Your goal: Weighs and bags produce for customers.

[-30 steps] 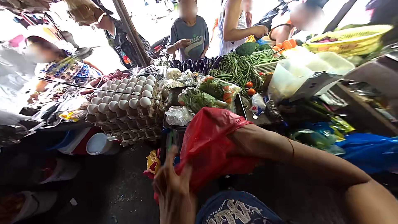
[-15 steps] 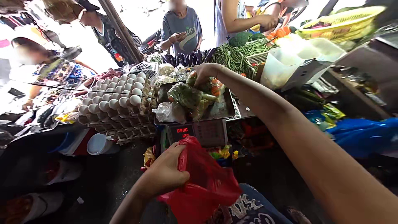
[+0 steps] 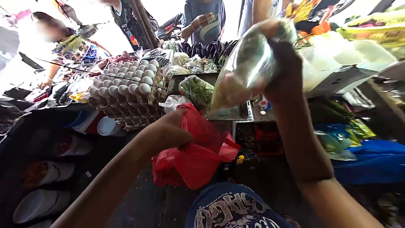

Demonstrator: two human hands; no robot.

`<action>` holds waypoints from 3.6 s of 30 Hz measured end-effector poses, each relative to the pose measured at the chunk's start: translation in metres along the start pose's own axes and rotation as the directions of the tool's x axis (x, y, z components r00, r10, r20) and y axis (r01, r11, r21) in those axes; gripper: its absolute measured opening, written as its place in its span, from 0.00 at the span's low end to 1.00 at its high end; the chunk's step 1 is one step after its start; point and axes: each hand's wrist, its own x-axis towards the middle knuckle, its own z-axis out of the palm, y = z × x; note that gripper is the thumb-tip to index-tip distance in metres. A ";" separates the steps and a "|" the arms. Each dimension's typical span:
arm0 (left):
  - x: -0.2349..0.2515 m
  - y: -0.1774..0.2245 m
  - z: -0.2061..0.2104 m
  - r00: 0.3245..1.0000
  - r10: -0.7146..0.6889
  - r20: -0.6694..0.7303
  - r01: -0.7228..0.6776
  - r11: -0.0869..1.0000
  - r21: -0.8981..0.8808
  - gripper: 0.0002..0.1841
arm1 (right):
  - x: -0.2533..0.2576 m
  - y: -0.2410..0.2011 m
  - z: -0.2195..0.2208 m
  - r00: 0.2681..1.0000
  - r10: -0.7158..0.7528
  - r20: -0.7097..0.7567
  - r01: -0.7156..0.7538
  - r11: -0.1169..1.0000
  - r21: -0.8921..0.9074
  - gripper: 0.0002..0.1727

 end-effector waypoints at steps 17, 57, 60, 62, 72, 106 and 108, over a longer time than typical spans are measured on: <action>-0.107 -0.034 -0.011 0.859 0.247 -0.449 -0.163 0.963 0.217 0.34 | 0.030 0.083 0.039 0.888 0.203 0.413 0.312 0.393 -0.865 0.39; -0.078 -0.045 -0.028 0.903 0.138 -0.407 -0.038 0.969 0.246 0.30 | -0.096 0.092 0.073 0.767 0.079 0.637 0.424 0.683 -0.595 0.24; -0.082 -0.065 -0.035 0.892 0.074 -0.447 -0.009 0.989 0.146 0.33 | -0.054 0.102 0.065 0.886 0.017 0.463 0.352 0.623 -0.698 0.18; -0.091 -0.072 -0.039 0.883 0.045 -0.467 0.003 0.995 0.101 0.35 | -0.024 0.128 0.067 0.914 0.125 0.385 0.263 0.538 -0.801 0.35; -0.097 -0.089 -0.015 0.902 0.113 -0.417 -0.207 0.960 -0.189 0.39 | 0.010 0.193 0.081 0.858 0.412 0.307 0.058 0.516 -0.855 0.40; 0.036 -0.116 -0.012 0.841 0.160 -0.517 -0.164 0.986 0.038 0.28 | -0.124 0.074 -0.001 0.635 0.509 0.580 0.479 0.330 -0.814 0.30; 0.039 -0.126 -0.011 0.690 0.298 -0.660 -0.128 0.947 0.293 0.17 | -0.119 0.077 -0.001 0.640 0.477 0.603 0.621 0.141 -0.771 0.22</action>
